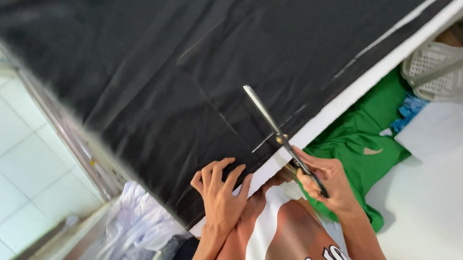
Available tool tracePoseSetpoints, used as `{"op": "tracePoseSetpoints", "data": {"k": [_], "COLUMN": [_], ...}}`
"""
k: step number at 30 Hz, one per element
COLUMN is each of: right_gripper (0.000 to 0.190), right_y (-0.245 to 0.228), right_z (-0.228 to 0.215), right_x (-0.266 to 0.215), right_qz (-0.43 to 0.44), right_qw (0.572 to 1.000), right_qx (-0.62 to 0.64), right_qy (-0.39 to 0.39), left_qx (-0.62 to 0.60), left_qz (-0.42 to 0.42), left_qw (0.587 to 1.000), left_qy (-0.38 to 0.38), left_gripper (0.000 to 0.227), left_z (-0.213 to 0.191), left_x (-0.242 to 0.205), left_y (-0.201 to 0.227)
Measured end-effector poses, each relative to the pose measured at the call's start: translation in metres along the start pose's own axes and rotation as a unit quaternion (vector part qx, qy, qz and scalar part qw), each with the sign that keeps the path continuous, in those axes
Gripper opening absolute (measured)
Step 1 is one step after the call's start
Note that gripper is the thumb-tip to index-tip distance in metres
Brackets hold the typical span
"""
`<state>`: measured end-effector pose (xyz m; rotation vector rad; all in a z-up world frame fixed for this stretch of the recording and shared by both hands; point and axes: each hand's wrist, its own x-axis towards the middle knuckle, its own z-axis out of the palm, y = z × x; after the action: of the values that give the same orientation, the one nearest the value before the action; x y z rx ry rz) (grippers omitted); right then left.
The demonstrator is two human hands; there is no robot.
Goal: The person uses large scissors to cut a piece of black fabric laid out on a white table, following a marked line. The person cuts along the edge and then makes internal cuts to separate a section of the fabric.
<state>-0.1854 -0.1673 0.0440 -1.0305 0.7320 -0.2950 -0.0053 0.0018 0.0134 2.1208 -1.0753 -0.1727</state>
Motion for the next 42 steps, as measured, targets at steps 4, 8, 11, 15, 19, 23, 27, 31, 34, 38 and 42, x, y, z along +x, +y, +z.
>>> {"op": "tracePoseSetpoints", "data": {"k": [4,8,11,15,19,23,27,31,34,38,42], "right_gripper": [0.065,0.068,0.062,0.060,0.057,0.058,0.059,0.055,0.058,0.050,0.061], "right_y": [0.021,0.013,0.021,0.032,0.026,0.021,0.013,-0.002,-0.003,-0.017,-0.041], "right_z": [-0.035,-0.041,-0.047,-0.069,-0.091,-0.120,-0.154,-0.192,-0.234,-0.272,-0.303], "right_x": [-0.027,-0.047,-0.063,-0.077,-0.078,-0.071,-0.058,-0.052,-0.045,-0.055,-0.065], "right_qz": [0.014,-0.038,-0.074,-0.109,-0.116,-0.113,-0.147,-0.132,-0.176,-0.142,-0.100], "right_qw": [0.983,0.963,0.945,0.917,0.906,0.897,0.896,0.905,0.903,0.893,0.877], "right_qx": [0.055,0.035,0.050,0.089,0.103,0.114,0.134,0.104,0.090,0.047,0.075], "right_qy": [0.177,0.264,0.314,0.373,0.394,0.411,0.397,0.390,0.381,0.425,0.464], "left_qx": [0.030,0.038,0.057,0.089,0.080,-0.099,-0.191,-0.232,-0.275,-0.348,-0.383], "left_qz": [0.026,0.049,0.055,0.038,0.051,-0.009,-0.013,0.122,0.198,0.313,0.369], "left_qw": [0.999,0.998,0.995,0.985,0.989,0.987,0.979,0.965,0.941,0.882,0.844], "left_qy": [0.017,-0.004,-0.062,-0.145,-0.116,-0.124,-0.070,-0.012,0.011,0.046,0.065], "left_gripper": [0.013,0.017,0.025,0.011,0.007,0.005,0.004,0.005,0.007,0.012,0.007], "left_z": [0.007,0.025,0.035,0.047,0.029,0.009,0.012,0.052,0.092,0.151,0.237], "left_x": [0.006,0.028,0.039,0.048,0.060,0.083,0.117,0.175,0.234,0.323,0.428], "left_y": [0.013,0.024,0.020,0.011,0.030,0.061,0.104,0.168,0.226,0.323,0.421]}}
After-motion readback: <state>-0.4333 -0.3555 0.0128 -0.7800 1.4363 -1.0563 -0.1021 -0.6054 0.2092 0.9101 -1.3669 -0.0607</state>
